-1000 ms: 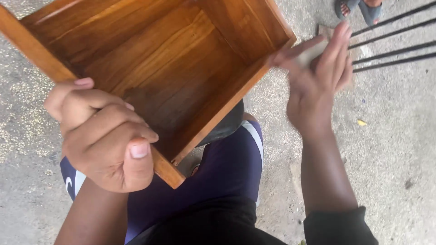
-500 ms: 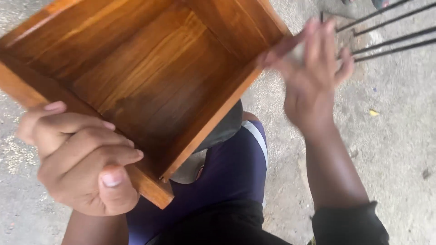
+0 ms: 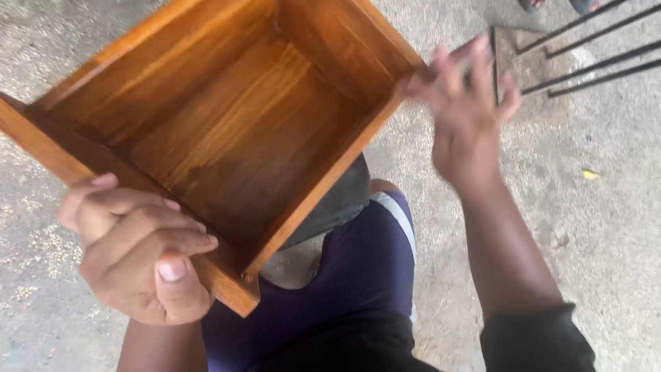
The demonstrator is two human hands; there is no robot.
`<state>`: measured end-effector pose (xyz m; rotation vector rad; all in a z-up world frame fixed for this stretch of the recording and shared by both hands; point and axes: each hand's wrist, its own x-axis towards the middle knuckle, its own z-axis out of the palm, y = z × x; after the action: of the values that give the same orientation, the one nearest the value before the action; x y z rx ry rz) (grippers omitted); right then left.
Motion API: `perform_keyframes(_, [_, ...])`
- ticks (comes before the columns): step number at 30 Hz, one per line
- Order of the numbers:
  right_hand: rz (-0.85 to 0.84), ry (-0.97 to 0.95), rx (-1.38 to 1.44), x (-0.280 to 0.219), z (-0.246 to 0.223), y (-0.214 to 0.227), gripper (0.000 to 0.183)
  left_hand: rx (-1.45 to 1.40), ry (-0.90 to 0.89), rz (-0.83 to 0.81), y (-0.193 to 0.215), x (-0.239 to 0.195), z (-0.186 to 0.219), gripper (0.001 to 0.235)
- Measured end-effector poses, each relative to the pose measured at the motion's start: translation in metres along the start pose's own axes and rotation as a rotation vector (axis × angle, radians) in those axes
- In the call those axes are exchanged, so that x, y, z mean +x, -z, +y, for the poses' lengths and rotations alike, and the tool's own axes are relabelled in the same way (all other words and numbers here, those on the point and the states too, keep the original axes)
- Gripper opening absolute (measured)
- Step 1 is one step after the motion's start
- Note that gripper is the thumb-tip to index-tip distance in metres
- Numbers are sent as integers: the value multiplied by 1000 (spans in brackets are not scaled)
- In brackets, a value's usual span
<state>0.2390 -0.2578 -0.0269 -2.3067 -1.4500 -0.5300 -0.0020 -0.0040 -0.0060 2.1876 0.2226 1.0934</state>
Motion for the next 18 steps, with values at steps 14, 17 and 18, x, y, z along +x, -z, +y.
perform_keyframes(14, [216,-287,86,-2,-46,22,27,-143,-217,181,-15,4,-15,55])
perform_keyframes(17, [288,-88,445,-5,-90,22,46,-171,-117,216,-22,-5,-22,69])
perform_keyframes(18, [295,-73,454,-4,-105,23,46,-158,-124,227,-24,-11,-31,69])
